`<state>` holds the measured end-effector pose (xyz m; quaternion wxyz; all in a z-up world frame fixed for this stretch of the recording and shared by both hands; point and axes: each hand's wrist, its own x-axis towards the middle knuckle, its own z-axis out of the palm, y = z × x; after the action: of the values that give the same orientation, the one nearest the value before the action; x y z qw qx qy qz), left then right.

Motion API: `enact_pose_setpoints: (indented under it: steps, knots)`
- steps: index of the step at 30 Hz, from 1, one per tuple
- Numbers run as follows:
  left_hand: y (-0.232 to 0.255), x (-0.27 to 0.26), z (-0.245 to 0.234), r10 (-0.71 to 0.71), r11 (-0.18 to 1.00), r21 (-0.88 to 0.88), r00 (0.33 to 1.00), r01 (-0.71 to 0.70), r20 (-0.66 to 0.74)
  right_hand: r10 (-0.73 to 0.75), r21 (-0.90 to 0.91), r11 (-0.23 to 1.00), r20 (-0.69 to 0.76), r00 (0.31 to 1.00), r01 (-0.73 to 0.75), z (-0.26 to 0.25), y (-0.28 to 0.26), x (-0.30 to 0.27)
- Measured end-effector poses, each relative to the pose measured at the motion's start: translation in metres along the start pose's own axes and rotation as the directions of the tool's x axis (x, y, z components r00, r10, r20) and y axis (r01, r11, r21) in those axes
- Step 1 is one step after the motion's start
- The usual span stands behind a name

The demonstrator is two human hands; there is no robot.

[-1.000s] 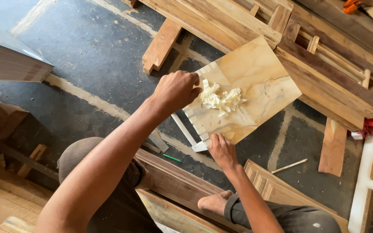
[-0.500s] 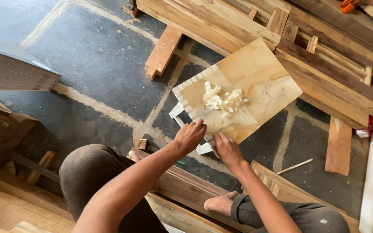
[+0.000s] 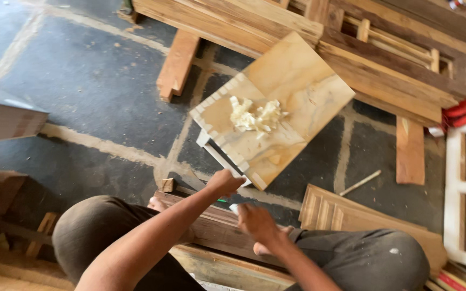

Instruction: The person applies a white paste-like substance from a pile on a wooden board onto small white wooden pieces using their fingers. They repeatedly scoop the substance and spread it onto the edges of the pieces.

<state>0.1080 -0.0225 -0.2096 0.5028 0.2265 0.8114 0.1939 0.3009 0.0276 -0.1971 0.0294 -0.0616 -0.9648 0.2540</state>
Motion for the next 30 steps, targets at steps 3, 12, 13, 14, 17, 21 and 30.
enact_pose_setpoints:
  steps: [3, 12, 13, 14, 17, 21, 30]
  knots:
    - [-0.014, -0.004, 0.016, -0.127, 0.962, -0.19, 0.934, 0.199, 0.334, 0.112, 0.038, 0.993, 0.024, 0.993, -0.113, 0.014, -0.017, -0.016]
    - [-0.012, 0.012, 0.005, 0.171, 0.839, -0.539, 0.905, 0.074, 0.39, 0.554, 0.799, 0.449, 0.102, 0.826, -0.399, -0.017, 0.051, 0.007]
    - [-0.01, 0.014, 0.004, 0.195, 0.836, -0.548, 0.92, 0.025, 0.339, 0.554, 0.834, 0.415, 0.086, 0.828, -0.364, -0.02, 0.054, 0.009]
    - [-0.008, 0.017, 0.002, 0.213, 0.827, -0.562, 0.936, -0.019, 0.281, 0.555, 0.865, 0.38, 0.07, 0.829, -0.328, -0.023, 0.055, 0.012]
    - [0.008, 0.029, -0.019, 0.286, 0.793, -0.577, 0.956, -0.196, 0.068, 0.64, 0.933, 0.255, 0.033, 0.768, -0.253, -0.036, 0.058, 0.022]
    - [0.044, 0.053, -0.06, 0.37, 0.764, -0.442, 0.881, -0.47, -0.296, 0.693, 0.96, 0.194, 0.012, 0.721, -0.203, -0.047, 0.061, 0.031]
    - [0.117, 0.053, -0.065, 0.394, 0.89, 0.443, 0.678, -0.111, -0.621, 0.574, 0.759, 0.586, -0.141, 0.807, -0.284, -0.033, 0.066, 0.016]
